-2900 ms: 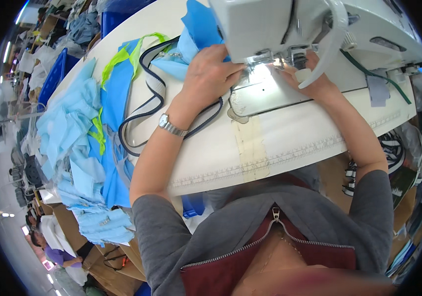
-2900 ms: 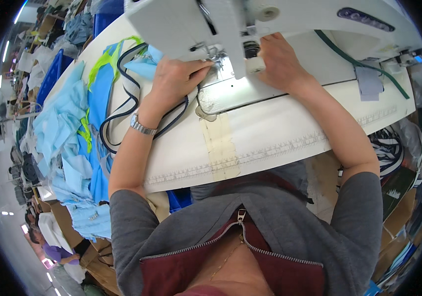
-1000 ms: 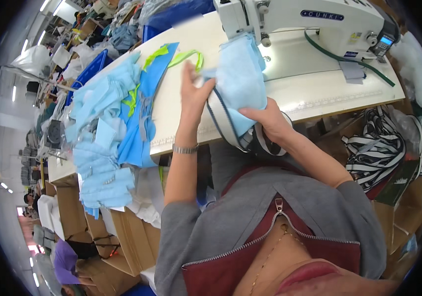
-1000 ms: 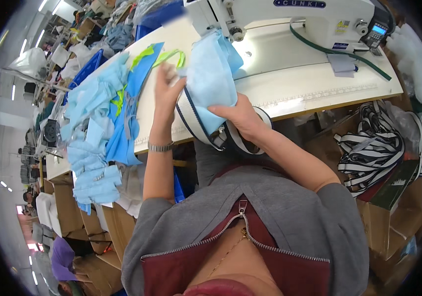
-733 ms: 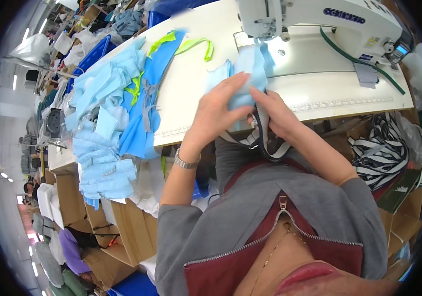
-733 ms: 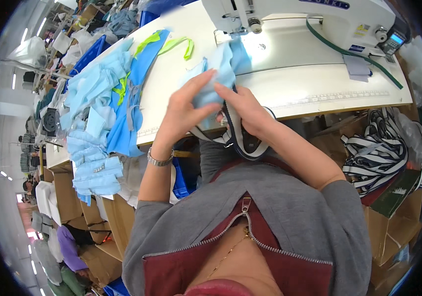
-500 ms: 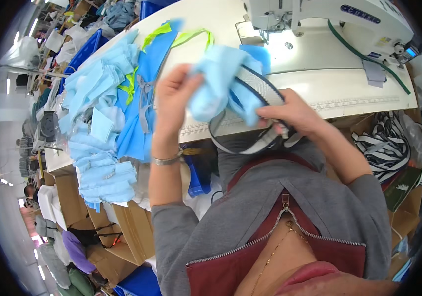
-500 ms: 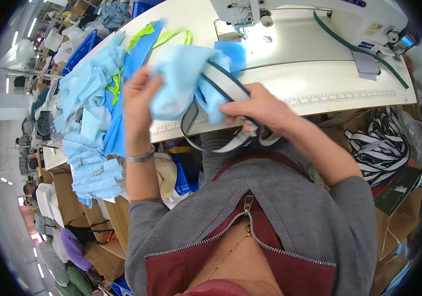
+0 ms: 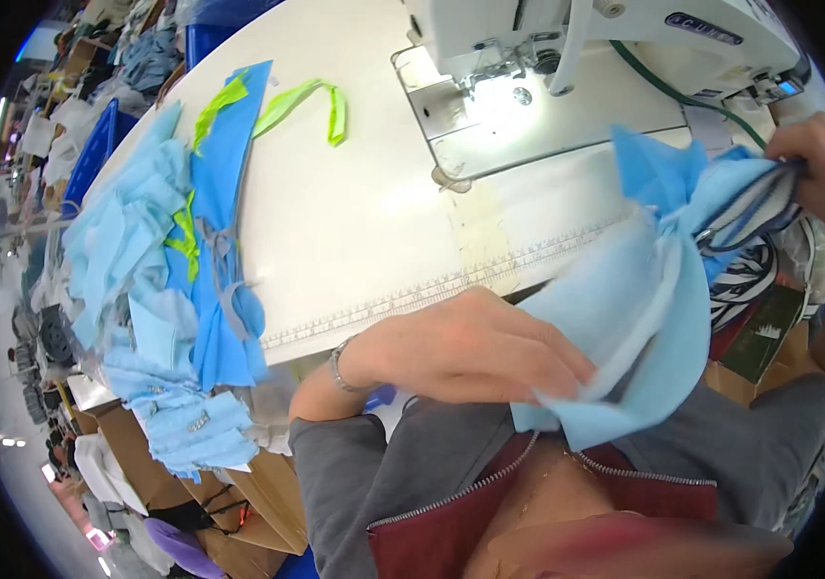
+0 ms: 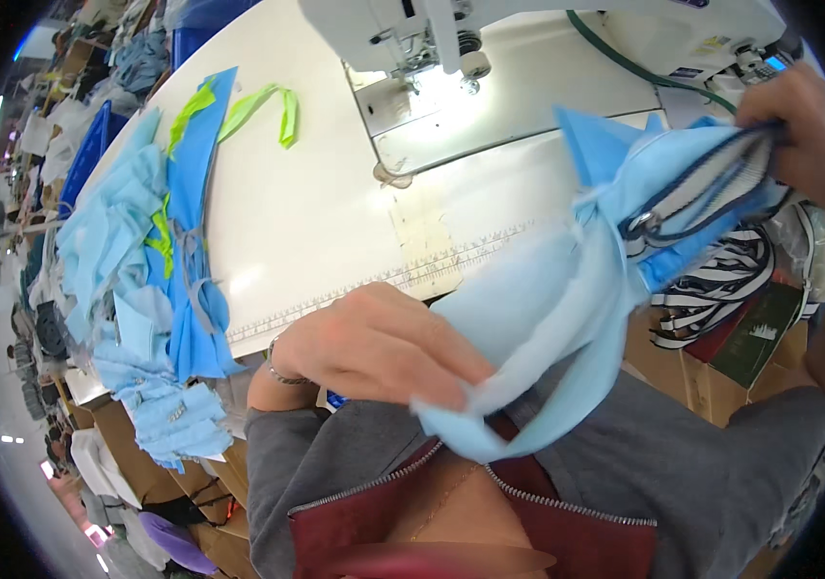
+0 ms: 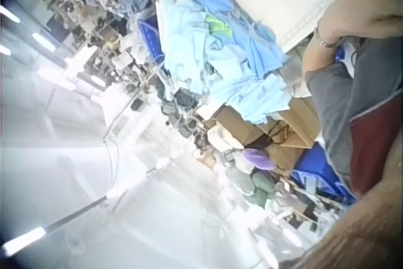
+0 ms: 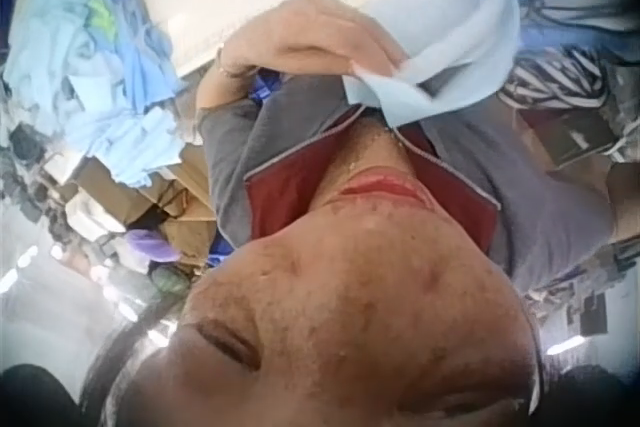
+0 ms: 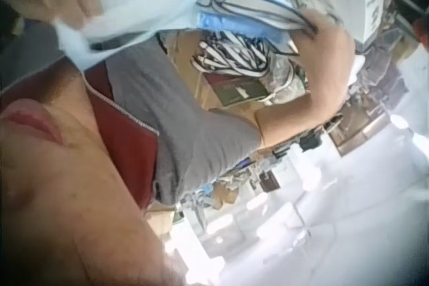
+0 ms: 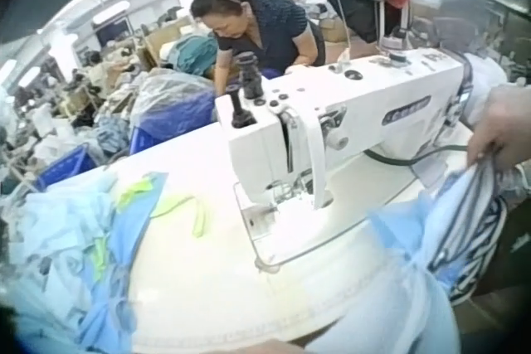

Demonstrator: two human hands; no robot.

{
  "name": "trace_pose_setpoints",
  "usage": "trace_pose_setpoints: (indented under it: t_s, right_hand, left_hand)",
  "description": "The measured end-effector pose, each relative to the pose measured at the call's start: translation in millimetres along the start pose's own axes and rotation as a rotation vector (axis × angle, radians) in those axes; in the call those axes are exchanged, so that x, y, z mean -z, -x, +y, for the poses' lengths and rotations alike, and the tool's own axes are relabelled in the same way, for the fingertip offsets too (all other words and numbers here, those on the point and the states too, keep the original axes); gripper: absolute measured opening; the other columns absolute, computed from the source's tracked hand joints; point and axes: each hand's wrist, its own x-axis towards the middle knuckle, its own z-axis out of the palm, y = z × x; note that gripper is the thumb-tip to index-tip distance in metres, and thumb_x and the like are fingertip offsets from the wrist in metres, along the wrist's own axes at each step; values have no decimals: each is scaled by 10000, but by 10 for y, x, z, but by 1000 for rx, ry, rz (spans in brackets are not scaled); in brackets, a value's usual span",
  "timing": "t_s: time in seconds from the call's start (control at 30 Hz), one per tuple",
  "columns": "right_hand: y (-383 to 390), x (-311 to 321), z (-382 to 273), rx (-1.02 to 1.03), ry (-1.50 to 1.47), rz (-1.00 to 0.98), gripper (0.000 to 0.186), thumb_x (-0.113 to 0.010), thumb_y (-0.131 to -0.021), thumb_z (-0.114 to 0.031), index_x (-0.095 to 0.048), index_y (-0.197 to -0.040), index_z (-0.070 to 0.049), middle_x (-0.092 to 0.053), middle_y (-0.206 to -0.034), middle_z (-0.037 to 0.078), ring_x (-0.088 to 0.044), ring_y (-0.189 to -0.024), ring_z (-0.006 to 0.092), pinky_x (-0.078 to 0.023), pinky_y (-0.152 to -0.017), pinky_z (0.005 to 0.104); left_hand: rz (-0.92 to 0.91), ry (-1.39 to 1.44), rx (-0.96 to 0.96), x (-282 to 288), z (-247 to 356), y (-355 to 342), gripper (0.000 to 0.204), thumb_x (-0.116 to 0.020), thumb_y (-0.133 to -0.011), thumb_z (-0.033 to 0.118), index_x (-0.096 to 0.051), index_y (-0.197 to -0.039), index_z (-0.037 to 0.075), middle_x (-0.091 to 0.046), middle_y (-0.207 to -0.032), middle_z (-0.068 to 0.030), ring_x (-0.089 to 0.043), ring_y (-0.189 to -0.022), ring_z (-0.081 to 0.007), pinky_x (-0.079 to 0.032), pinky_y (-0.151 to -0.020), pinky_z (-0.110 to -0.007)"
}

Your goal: Sewing pieces of light blue fabric and black straps using an industrial sewing machine to assemble a product.

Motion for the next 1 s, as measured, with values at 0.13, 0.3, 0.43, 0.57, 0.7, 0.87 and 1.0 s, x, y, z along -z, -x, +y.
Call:
trace_pose_setpoints:
  t_s: [0.13, 0.3, 0.43, 0.57, 0.7, 0.87, 1.0]
  right_hand:
    - [-673, -983, -71, 32, 108, 233, 297, -693, -644, -61, -679, -931, -135, -623, -860, 80, -594, -915, 287, -461, -780, 385]
    - [-1110, -1344, -431, 165, -178, 368, 526, -680, -696, -95, -604, -1216, -125, -619, -1132, 103, -561, -1078, 291, -428, -965, 406]
    - [-1278, -1407, -755, 425, -566, 395, 526, -695, -705, -154, -594, -1216, -85, -609, -1114, 110, -527, -1082, 309, -398, -974, 396]
    - [-1284, -1408, -858, 326, -440, 293, 495, -720, -679, -166, -620, -1152, -58, -592, -1014, 102, -515, -1008, 302, -379, -952, 391]
    - [-1272, -1355, -881, 317, -509, 255, 407, -724, -667, -163, -644, -1048, -44, -580, -979, 98, -517, -976, 293, -380, -937, 387]
    - [-1261, -1387, -951, 412, -520, 407, 310, -754, -666, -206, -630, -901, -47, -609, -916, 85, -561, -938, 247, -399, -909, 374]
    - [-1284, -1454, -884, 448, -571, 495, 345, -770, -655, -215, -608, -908, -45, -610, -885, 83, -577, -892, 247, -399, -897, 370]
  left_hand:
    - [199, -152, 262, 121, -210, 316, 245, -623, -859, 54, -617, -1099, 6, -663, -1048, -129, -651, -934, -245, -511, -789, -315]
    - [745, 229, 560, 135, -277, 663, 248, -630, -855, 37, -601, -1098, -8, -652, -978, -51, -602, -894, -112, -474, -807, -263]
    - [745, 188, 731, 300, -132, 758, 261, -638, -846, 54, -601, -1100, 2, -634, -985, -31, -582, -914, -107, -460, -825, -262]
    - [716, -580, 798, 571, 38, 437, 322, -698, -792, 206, -635, -1034, 4, -669, -969, -59, -616, -919, -149, -470, -808, -293]
    - [382, -946, 867, 427, -194, -398, 492, -681, -748, 468, -666, -948, 19, -658, -909, -130, -632, -852, -208, -467, -737, -324]
    - [149, -1089, 976, 438, -643, -402, 408, -724, -716, 368, -642, -882, 4, -623, -819, -132, -614, -747, -246, -470, -662, -349]
    - [349, -809, 791, 453, -758, -247, 283, -731, -731, 220, -619, -871, 1, -607, -806, -109, -574, -660, -238, -459, -608, -335]
